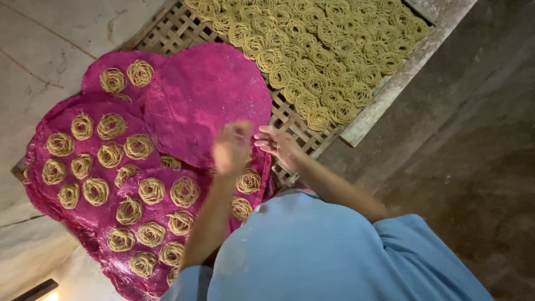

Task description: The person arranges pre-formed noodle coils on pink circular mats and then uses a manual press to extrude fresh noodle strands into spiral shapes on a pink mat. They repeatedly load dough into the press, squeeze it, and wipe the tool clean between cycles.

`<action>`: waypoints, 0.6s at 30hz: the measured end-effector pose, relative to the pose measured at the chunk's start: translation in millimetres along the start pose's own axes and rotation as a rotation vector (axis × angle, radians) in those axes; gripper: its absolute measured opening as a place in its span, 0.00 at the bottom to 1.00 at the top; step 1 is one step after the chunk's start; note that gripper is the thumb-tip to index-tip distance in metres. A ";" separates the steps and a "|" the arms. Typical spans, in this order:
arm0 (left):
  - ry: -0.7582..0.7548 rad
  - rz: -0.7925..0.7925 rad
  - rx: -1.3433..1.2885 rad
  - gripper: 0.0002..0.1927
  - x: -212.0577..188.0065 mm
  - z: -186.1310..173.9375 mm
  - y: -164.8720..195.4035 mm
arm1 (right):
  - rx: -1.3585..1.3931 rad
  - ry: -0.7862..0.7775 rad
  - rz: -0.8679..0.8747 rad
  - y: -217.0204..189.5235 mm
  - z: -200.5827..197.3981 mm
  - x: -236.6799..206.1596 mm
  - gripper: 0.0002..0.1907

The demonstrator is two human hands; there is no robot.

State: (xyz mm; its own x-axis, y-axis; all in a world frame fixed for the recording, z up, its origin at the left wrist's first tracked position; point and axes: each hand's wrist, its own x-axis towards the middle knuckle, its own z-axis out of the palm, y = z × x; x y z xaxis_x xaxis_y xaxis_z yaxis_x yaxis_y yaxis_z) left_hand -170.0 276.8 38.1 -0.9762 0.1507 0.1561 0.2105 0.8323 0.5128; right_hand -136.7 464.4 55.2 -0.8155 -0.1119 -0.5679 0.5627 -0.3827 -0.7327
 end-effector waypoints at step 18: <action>-0.141 0.046 0.153 0.18 15.0 38.8 -18.7 | -1.460 0.684 -0.857 -18.6 -136.8 -44.3 0.24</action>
State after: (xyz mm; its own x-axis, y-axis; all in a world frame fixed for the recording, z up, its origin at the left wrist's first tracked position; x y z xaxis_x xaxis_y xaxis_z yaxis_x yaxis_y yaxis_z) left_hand -190.6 284.2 -1.9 -0.9658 0.2542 0.0514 0.2547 0.8928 0.3716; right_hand -92.5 601.9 42.7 -0.9284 0.1576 0.3366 0.0272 0.9320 -0.3616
